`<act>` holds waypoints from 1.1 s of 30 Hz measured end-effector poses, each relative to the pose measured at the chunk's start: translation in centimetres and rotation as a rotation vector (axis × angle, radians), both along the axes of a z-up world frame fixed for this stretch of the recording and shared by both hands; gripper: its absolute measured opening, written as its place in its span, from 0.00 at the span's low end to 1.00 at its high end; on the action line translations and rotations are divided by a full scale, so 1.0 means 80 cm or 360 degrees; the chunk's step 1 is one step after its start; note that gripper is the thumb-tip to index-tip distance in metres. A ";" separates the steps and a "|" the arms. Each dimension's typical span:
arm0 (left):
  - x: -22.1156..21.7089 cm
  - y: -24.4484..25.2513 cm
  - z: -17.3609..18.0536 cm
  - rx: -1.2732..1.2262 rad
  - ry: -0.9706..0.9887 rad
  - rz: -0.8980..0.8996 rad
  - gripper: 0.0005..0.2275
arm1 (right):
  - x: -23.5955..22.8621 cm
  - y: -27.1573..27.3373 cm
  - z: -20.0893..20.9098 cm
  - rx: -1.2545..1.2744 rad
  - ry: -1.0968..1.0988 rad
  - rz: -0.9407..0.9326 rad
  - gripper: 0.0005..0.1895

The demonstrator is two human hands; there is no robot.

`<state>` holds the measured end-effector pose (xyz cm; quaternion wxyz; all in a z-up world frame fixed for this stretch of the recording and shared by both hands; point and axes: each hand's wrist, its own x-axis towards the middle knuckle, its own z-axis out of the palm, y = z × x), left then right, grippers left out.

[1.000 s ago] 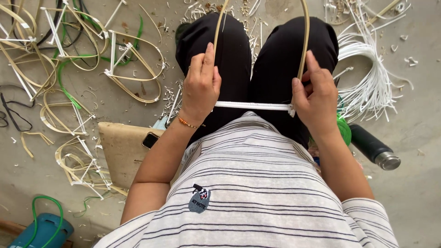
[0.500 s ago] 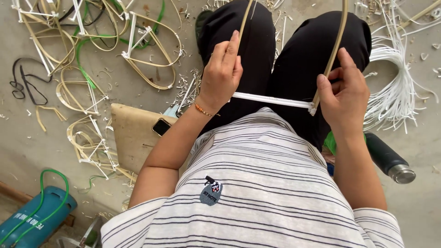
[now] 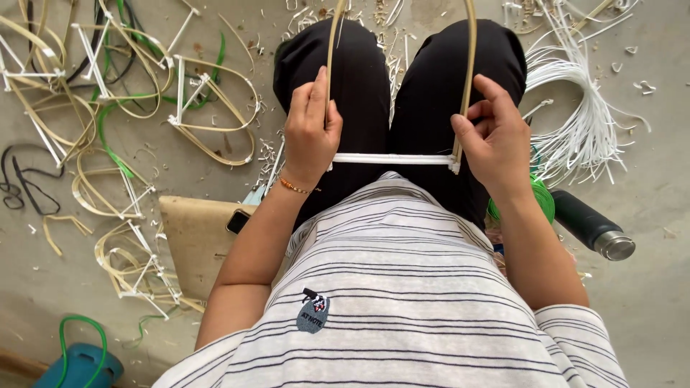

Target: Wrapping and securing bamboo strips with plastic ties to assemble a frame.

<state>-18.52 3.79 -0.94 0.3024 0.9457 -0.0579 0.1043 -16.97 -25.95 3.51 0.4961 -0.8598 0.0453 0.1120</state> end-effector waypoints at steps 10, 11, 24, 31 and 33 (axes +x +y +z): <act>-0.005 0.004 -0.001 -0.0061 -0.0097 0.0046 0.23 | 0.002 -0.013 -0.018 0.0666 0.0340 0.0020 0.21; -0.006 0.005 -0.001 -0.0069 -0.0104 0.0047 0.23 | 0.002 -0.013 -0.018 0.0799 0.0328 0.0045 0.20; -0.010 0.022 -0.006 -0.0228 -0.0255 0.0100 0.20 | -0.002 0.002 -0.040 0.1139 0.0428 0.0010 0.18; -0.014 0.026 -0.016 -0.0312 -0.0220 0.0087 0.18 | -0.007 0.005 -0.038 0.1140 0.0440 -0.0025 0.17; -0.013 0.026 -0.008 -0.0313 -0.0238 0.0087 0.17 | -0.009 0.005 -0.038 0.1148 0.0424 -0.0022 0.16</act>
